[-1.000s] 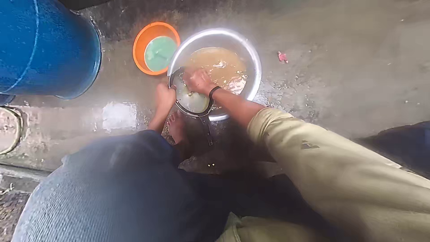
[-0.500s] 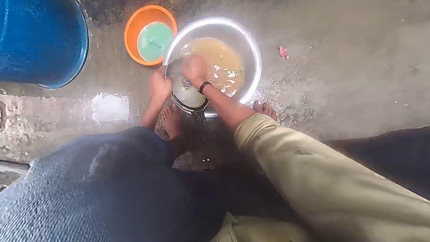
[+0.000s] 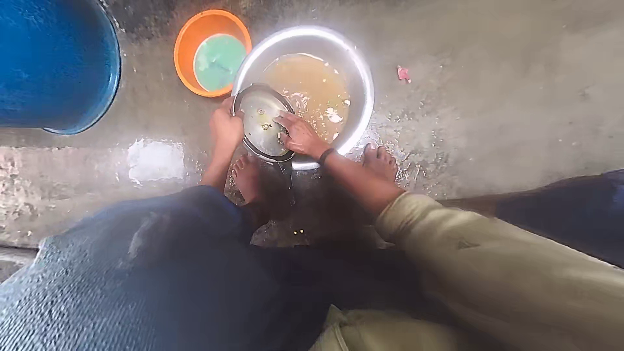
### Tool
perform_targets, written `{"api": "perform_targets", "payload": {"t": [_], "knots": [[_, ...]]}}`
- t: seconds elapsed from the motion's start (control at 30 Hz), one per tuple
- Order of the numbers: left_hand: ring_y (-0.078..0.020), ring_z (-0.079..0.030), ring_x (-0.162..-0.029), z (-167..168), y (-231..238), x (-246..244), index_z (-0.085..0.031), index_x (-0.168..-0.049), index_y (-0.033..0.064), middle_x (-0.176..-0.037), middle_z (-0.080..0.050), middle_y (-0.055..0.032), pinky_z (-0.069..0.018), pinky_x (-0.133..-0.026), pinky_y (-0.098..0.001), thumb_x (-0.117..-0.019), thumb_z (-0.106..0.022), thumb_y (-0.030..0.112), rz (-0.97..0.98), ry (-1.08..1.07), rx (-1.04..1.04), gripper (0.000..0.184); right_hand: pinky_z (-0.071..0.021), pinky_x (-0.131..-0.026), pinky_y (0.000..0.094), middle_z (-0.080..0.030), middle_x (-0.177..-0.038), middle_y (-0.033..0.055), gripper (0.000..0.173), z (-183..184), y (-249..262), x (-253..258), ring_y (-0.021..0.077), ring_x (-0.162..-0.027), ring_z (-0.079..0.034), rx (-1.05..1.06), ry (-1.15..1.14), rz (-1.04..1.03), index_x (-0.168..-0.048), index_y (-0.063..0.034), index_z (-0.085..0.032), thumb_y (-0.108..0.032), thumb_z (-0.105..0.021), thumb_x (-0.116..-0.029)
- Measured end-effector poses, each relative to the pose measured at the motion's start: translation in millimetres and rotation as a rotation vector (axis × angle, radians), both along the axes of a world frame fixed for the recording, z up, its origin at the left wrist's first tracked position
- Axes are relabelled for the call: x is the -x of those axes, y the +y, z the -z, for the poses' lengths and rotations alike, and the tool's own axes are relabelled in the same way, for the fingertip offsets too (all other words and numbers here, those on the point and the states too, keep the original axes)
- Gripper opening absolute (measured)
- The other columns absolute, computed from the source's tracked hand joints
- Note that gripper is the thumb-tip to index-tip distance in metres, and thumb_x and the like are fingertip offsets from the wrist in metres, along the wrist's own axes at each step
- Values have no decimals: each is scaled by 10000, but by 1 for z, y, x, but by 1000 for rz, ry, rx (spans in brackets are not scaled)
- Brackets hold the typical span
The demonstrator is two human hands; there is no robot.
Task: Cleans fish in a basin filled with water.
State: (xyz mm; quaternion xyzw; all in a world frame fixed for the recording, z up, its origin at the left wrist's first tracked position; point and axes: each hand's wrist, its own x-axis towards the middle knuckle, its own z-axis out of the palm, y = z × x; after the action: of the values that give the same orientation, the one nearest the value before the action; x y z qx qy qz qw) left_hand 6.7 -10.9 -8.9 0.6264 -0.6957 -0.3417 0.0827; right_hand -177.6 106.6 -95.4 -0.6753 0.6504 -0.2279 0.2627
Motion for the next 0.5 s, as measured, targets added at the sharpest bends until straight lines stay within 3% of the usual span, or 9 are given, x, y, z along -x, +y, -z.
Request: {"api": "perform_targets", "payload": {"t": [0.07,0.1,0.17,0.27,0.33,0.4,0.5], "knots": [[-291,-637,-1231,-4,3,1,-627,-1395,147,-1299,-687,-126,-465,-1052,-588,-1009,-555,204,9,-12,5,396,-340,-1207,529,-407,-1601,208,682,0,-19,13,360,-1496,-376,-278,-37,-195,-1517,-105,-501,-275,-677,-881],[-293,-637,-1231,-5,3,0,-627,-1394,146,-1301,-685,-129,-468,-1048,-588,-1009,-550,199,11,-7,7,396,-344,-1193,551,-373,-1618,215,765,-9,-29,17,376,-1499,-359,-387,10,-275,-1549,-124,-462,-269,-733,-847],[-295,-647,-1209,-3,3,-2,-630,-1384,136,-1284,-690,-133,-483,-1025,-586,-999,-543,187,6,26,22,398,-439,-1087,600,-397,-1594,219,792,-26,-38,21,409,-1424,-446,-481,132,-331,-1537,-154,-483,-242,-795,-815],[-306,-651,-1203,2,1,-1,-624,-1396,150,-1279,-694,-133,-487,-1022,-599,-1010,-551,205,10,22,21,397,-555,-811,655,-565,-1376,249,654,-31,-24,0,454,-1117,-638,-429,216,-153,-1332,-106,-653,-217,-840,-716],[-336,-652,-1191,-2,3,3,-622,-1393,144,-1261,-695,-154,-486,-1006,-621,-1018,-555,217,11,-6,6,387,-547,-771,647,-634,-1215,250,504,-32,-12,-16,449,-1022,-661,-412,210,-66,-1165,-66,-707,-289,-807,-725],[-363,-650,-1183,-5,2,5,-617,-1398,139,-1248,-693,-178,-481,-997,-638,-1029,-550,229,10,-32,-6,385,-540,-803,626,-699,-1075,202,413,-32,-10,-17,405,-1015,-678,-418,141,-33,-1071,-86,-729,-369,-737,-771],[-390,-655,-1167,-4,2,4,-616,-1398,129,-1224,-698,-204,-476,-991,-655,-1037,-554,232,6,-23,-8,381,-555,-849,563,-722,-1032,179,313,-46,-30,16,320,-967,-692,-569,-352,48,-1102,-35,-740,-250,-772,-877]]}}
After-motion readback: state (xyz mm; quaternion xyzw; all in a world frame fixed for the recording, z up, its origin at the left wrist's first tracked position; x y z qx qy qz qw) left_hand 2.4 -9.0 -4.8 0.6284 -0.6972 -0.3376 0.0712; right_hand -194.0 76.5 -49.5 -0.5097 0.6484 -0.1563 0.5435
